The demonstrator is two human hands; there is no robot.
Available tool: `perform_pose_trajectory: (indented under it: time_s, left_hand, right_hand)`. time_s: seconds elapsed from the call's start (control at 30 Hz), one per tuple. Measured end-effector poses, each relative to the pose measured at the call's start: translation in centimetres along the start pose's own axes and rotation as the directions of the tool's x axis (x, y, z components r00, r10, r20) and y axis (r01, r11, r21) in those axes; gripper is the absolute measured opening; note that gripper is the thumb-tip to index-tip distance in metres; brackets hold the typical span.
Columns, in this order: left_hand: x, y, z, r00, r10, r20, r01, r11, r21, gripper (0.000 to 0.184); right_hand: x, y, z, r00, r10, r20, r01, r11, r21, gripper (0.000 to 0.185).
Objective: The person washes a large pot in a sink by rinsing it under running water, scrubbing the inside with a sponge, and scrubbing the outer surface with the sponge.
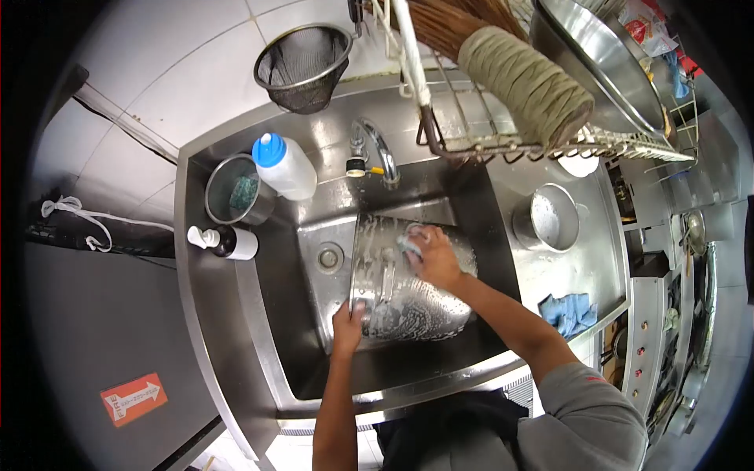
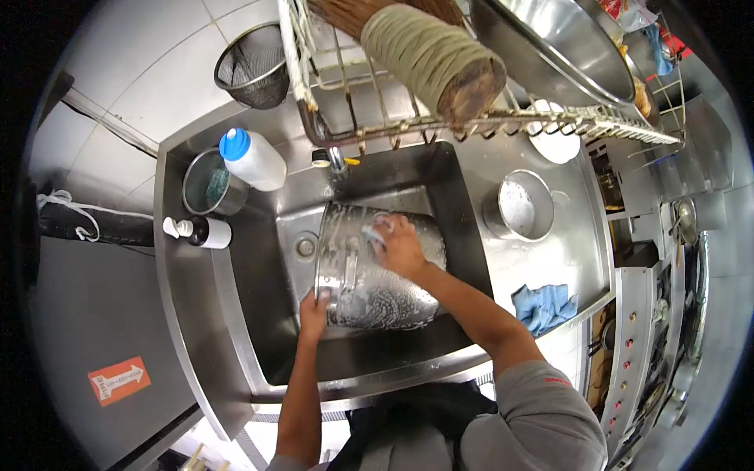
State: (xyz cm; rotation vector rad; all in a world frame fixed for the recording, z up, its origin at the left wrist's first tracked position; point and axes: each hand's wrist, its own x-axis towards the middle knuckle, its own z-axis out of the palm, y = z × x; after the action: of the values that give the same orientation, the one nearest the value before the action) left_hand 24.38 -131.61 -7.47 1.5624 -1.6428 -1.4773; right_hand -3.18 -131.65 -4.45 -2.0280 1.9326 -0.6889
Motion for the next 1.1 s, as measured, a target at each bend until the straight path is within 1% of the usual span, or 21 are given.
perform_pose_trajectory:
  time_s: [0.07, 0.13, 0.2, 0.23, 0.3, 0.37, 0.4, 0.47, 0.5, 0.57, 0.6, 0.67, 0.7, 0.73, 0.77, 0.83, 0.9, 0.93, 1.0, 1.07, 1.1]
  left_hand:
    - [1.6, 1.7, 0.2, 0.99, 0.121, -0.074, -0.114, 0.989, 0.097, 0.029]
    - [1.5, 2.8, 0.3, 0.995, 0.079, -0.053, -0.076, 0.995, 0.057, 0.03]
    - [2.0, 3.3, 0.4, 0.998, 0.047, -0.04, -0.046, 0.999, 0.02, 0.03]
    - [2.0, 3.2, 0.5, 0.998, 0.048, -0.05, -0.047, 0.999, 0.005, 0.033]
    - [2.3, 2.8, 0.6, 0.997, 0.05, -0.059, -0.05, 0.999, -0.006, 0.036]
    - [3.4, 2.3, 0.5, 0.989, -0.139, 0.042, 0.139, 0.99, 0.003, 0.043]
    - [3.2, 2.6, 0.6, 0.989, -0.141, 0.048, 0.141, 0.99, 0.0, 0.043]
    - [2.9, 3.4, 0.0, 0.976, -0.163, 0.141, 0.174, 0.983, -0.065, 0.047]
    - [3.1, 1.6, 0.0, 0.985, -0.093, 0.148, 0.103, 0.993, -0.062, 0.046]
    - [2.9, 1.4, -0.2, 0.987, -0.068, 0.144, 0.075, 0.996, -0.046, 0.046]
    - [2.8, 1.2, -0.2, 0.989, -0.041, 0.14, 0.046, 0.998, -0.033, 0.046]
    - [2.9, 0.3, 0.4, 0.993, -0.019, 0.112, 0.024, 0.999, -0.045, 0.046]
    - [3.1, -0.8, 0.9, 0.998, 0.029, 0.052, -0.025, 0.997, -0.068, 0.046]
    - [3.2, -1.3, 1.3, 0.997, 0.073, -0.011, -0.073, 0.993, -0.094, 0.046]
    - [2.6, 0.0, 0.6, 0.999, 0.012, 0.035, -0.01, 0.999, -0.049, 0.046]
    - [1.5, 1.0, 0.5, 0.999, 0.032, 0.018, -0.031, 0.999, -0.03, 0.047]
    - [1.6, 1.1, 0.7, 0.998, 0.059, -0.021, -0.059, 0.998, -0.01, 0.048]
    - [1.6, 0.5, 1.0, 0.997, 0.06, -0.038, -0.062, 0.997, -0.039, 0.047]
    - [1.1, -0.5, 1.6, 0.997, 0.054, -0.049, -0.057, 0.996, -0.064, 0.047]
    - [1.3, -0.7, 2.0, 0.99, 0.084, -0.112, -0.092, 0.994, -0.06, 0.045]
    - [1.3, -0.7, 1.9, 0.995, 0.051, -0.087, -0.053, 0.998, -0.025, 0.043]
  right_hand:
    - [-1.8, -3.3, 0.4, 0.993, -0.068, -0.099, 0.068, 0.998, -0.004, 0.038]
    - [-3.8, -2.1, 0.6, 0.991, -0.068, -0.115, 0.073, 0.996, 0.042, 0.039]
    - [-3.0, -0.5, -0.3, 0.972, -0.231, -0.043, 0.228, 0.971, -0.066, 0.038]
    - [-2.4, -0.3, 0.1, 1.0, -0.003, -0.019, 0.002, 0.998, -0.07, 0.034]
    - [-3.6, -2.1, 1.4, 0.999, -0.015, -0.035, 0.013, 0.997, -0.08, 0.034]
    - [-6.1, -5.6, 2.7, 0.999, -0.048, -0.026, 0.048, 0.999, -0.022, 0.036]
    - [-7.8, -7.4, 2.8, 0.998, -0.066, 0.01, 0.066, 0.996, 0.052, 0.038]
    - [-7.6, -6.0, 1.2, 0.968, -0.224, 0.112, 0.228, 0.974, -0.019, 0.038]
    - [-5.9, -5.0, 0.8, 0.966, -0.232, 0.11, 0.236, 0.972, -0.022, 0.038]
    - [-3.6, -3.3, 0.4, 0.994, -0.086, -0.069, 0.076, 0.987, -0.141, 0.041]
    - [-3.7, -3.7, 0.5, 0.994, -0.087, -0.069, 0.076, 0.987, -0.14, 0.041]
    - [-3.8, -4.8, 0.5, 0.995, 0.088, -0.039, -0.094, 0.977, -0.189, 0.042]
    - [-5.5, -5.3, 1.3, 0.997, -0.043, -0.07, 0.028, 0.98, -0.197, 0.04]
    - [-7.9, -5.4, 1.4, 0.972, -0.198, 0.13, 0.217, 0.964, -0.153, 0.038]
    - [-10.3, -5.9, 0.9, 0.942, -0.269, 0.204, 0.289, 0.954, -0.078, 0.039]
    - [-13.4, -5.1, 0.0, 0.901, -0.339, 0.271, 0.353, 0.936, -0.004, 0.039]
    - [-14.1, -3.0, 0.2, 0.982, -0.138, 0.132, 0.156, 0.978, -0.139, 0.04]
    - [-12.1, -3.6, -1.0, 0.999, 0.042, -0.009, -0.043, 0.984, -0.175, 0.04]
    - [-8.2, -2.2, 0.2, 0.884, 0.311, -0.349, -0.328, 0.944, 0.01, 0.038]
    - [-5.3, -5.2, -1.9, 0.943, 0.152, -0.295, -0.124, 0.986, 0.111, 0.039]
    - [-4.8, -7.1, -1.2, 0.948, 0.191, -0.256, -0.104, 0.942, 0.319, 0.038]
